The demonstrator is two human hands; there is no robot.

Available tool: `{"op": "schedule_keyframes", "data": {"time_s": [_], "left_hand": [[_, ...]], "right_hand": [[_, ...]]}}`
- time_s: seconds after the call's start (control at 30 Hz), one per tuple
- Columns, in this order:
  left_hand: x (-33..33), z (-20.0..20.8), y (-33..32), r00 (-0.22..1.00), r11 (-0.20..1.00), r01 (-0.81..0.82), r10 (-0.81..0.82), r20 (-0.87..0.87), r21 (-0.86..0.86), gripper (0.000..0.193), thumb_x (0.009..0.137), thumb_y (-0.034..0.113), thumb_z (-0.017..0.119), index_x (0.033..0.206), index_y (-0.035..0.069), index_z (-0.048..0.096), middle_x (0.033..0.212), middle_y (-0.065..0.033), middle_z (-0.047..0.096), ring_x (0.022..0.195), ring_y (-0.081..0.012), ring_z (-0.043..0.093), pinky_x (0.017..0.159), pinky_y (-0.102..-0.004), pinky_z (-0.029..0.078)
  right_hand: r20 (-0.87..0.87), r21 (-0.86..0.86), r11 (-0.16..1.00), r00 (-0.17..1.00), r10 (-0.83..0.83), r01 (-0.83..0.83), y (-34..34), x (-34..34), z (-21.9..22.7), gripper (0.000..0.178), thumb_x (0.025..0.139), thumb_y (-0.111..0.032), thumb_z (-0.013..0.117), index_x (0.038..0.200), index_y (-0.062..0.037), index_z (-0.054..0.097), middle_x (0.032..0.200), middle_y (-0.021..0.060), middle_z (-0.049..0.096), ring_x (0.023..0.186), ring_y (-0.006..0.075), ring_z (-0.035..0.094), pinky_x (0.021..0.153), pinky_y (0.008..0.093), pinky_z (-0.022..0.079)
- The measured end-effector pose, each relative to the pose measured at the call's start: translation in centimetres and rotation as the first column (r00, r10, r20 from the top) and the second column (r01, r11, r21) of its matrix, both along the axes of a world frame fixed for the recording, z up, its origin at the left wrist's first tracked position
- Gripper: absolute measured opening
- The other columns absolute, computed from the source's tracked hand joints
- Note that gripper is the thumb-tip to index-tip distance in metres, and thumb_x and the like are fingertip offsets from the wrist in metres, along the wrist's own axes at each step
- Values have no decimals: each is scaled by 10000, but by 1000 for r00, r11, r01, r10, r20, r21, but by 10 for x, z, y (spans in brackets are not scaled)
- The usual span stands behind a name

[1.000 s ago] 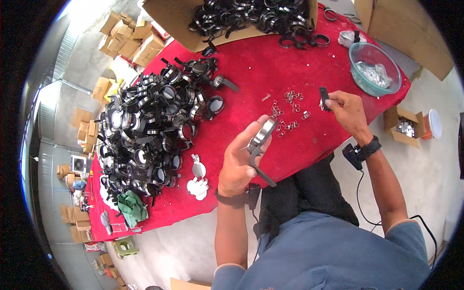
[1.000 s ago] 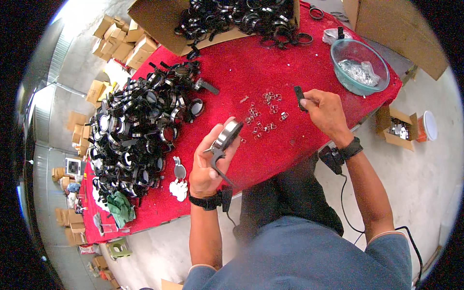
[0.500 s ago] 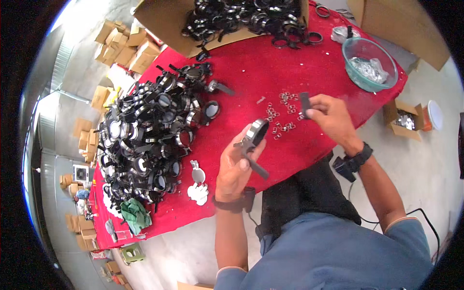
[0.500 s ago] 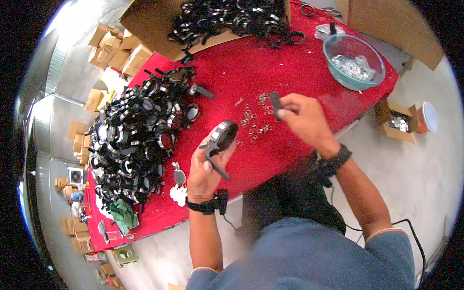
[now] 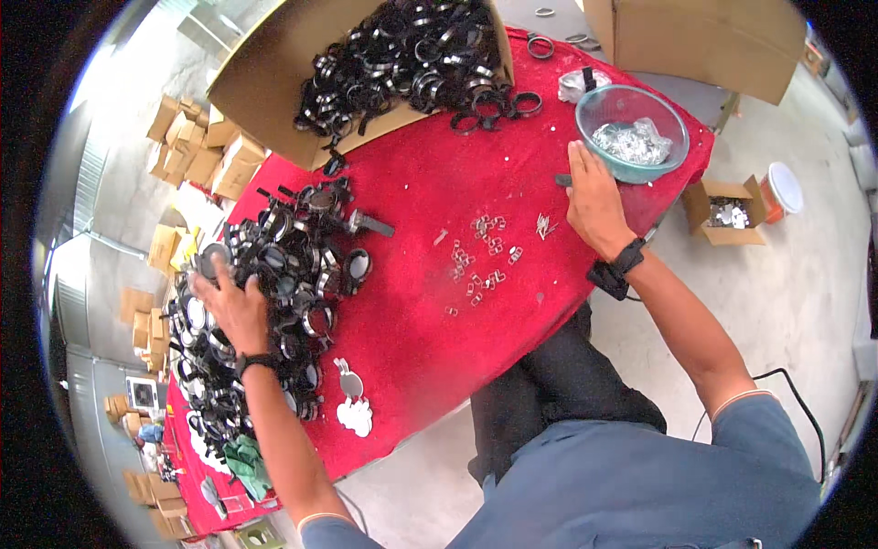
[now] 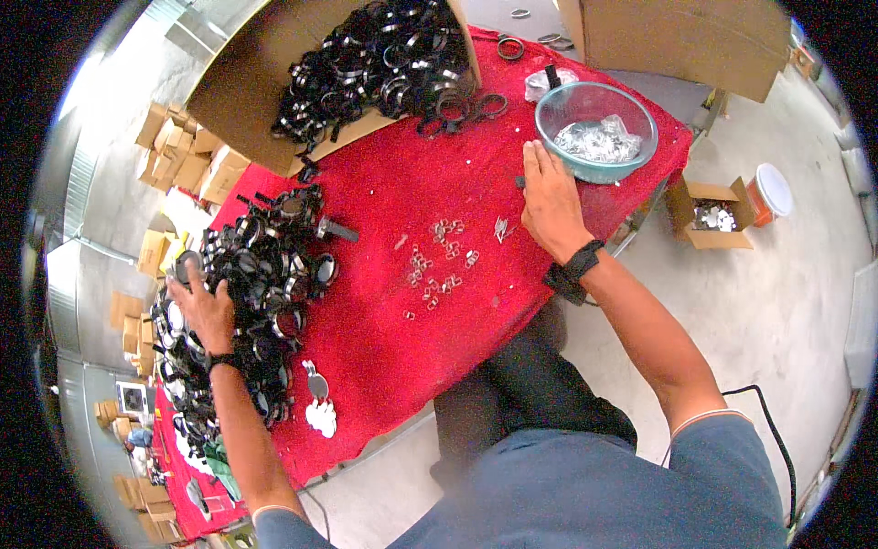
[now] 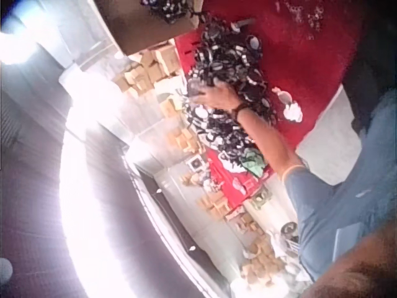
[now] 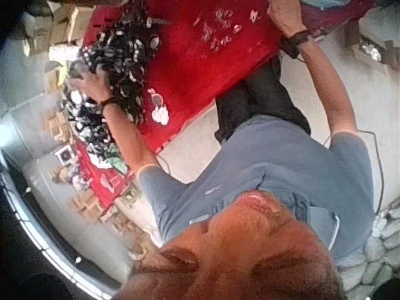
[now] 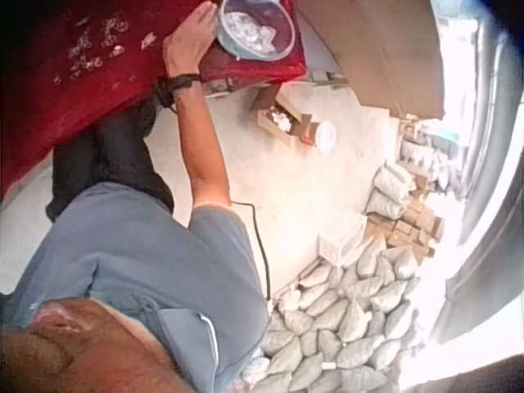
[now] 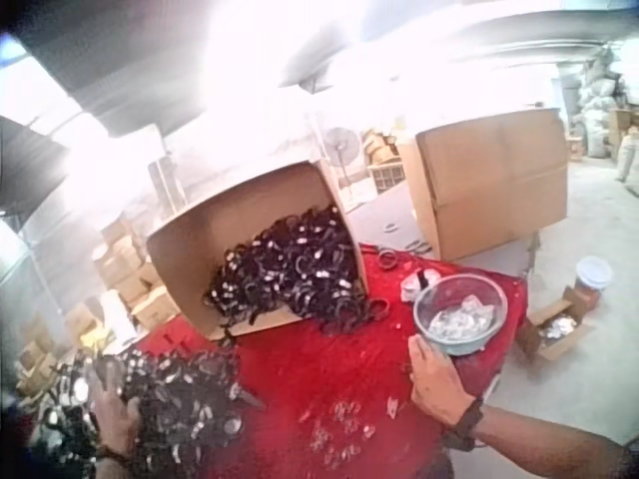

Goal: Manually assembling plastic housing parts, fasteners, and small components at an industrial workstation.

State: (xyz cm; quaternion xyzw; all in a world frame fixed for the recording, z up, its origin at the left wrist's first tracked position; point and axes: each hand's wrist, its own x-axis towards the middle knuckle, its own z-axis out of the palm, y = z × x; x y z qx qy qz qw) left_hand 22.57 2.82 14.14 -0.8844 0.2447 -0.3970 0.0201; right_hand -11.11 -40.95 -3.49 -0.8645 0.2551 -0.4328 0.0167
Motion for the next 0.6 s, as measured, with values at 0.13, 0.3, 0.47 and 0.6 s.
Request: {"op": "schedule_keyframes", "data": {"time_s": [0.13, 0.3, 0.47, 0.6], "left_hand": [[36, 5, -7, 996, 998, -61, 60, 65, 14, 798, 885, 192, 804, 1595, 55, 468, 1555, -456, 381, 1457, -575, 400, 1265, -585, 290], [7, -32, -168, 883, 883, 459, -466, -52, -102, 521, 884, 97, 752, 1381, -11, 638, 1404, -273, 625, 1281, -460, 588, 1112, -535, 460], [-15, -94, -309, 600, 669, 734, -719, -350, -117, 468, 943, 107, 719, 1404, 58, 656, 1358, -229, 689, 1289, -428, 624, 1113, -497, 498], [-34, -133, -400, 482, 591, 804, -713, -510, -67, 454, 896, 99, 778, 1346, 107, 715, 1379, -212, 667, 1256, -413, 643, 1089, -474, 524]], "right_hand": [[78, 179, 958, 973, 215, -226, 23, -13, 12, 554, 873, 49, 638, 1419, 70, 543, 1403, 275, 600, 1302, 453, 564, 1150, 512, 447], [206, 393, 896, 969, 136, -209, 38, -38, -19, 180, 899, -2, 696, 1078, -9, 679, 1022, 185, 701, 972, 397, 682, 841, 490, 554], [264, 417, 885, 959, 100, -207, 42, -30, -27, 78, 903, -20, 718, 976, -17, 691, 895, 173, 689, 855, 392, 688, 765, 480, 561], [219, 445, 878, 972, 82, -175, 42, -30, -23, 84, 900, -15, 729, 970, -18, 683, 889, 174, 685, 858, 383, 689, 755, 480, 563]]}}
